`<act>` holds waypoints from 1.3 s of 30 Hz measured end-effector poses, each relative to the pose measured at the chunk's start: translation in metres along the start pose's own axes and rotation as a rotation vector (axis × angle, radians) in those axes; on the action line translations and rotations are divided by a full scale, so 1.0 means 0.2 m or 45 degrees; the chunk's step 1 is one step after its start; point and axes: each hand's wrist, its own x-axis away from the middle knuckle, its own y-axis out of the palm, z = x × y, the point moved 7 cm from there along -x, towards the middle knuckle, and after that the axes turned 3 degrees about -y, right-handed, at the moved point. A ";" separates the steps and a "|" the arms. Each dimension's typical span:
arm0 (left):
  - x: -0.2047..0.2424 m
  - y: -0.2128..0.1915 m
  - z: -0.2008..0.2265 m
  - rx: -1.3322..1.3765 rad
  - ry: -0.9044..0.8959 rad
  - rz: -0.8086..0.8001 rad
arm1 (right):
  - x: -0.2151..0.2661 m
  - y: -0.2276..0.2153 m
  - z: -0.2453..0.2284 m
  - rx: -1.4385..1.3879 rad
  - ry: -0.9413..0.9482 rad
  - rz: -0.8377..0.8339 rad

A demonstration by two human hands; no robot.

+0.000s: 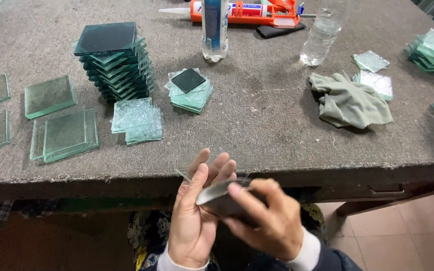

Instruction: The person polishes small square glass pieces using a handheld sanding tool and then wipes them with a cloth. The person handles the glass one at a time, rubbing the surface with the tool and occasionally flipping the piece to work on different sides.

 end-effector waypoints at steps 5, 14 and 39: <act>-0.02 -0.04 0.01 0.022 0.034 -0.085 | -0.07 -0.05 0.12 -0.096 0.114 0.031; 0.00 -0.01 0.02 0.108 -0.009 0.007 | -0.02 0.04 0.04 -0.139 -0.009 -0.097; 0.04 -0.03 0.01 0.050 -0.116 -0.036 | -0.10 -0.09 0.09 -0.145 0.122 0.145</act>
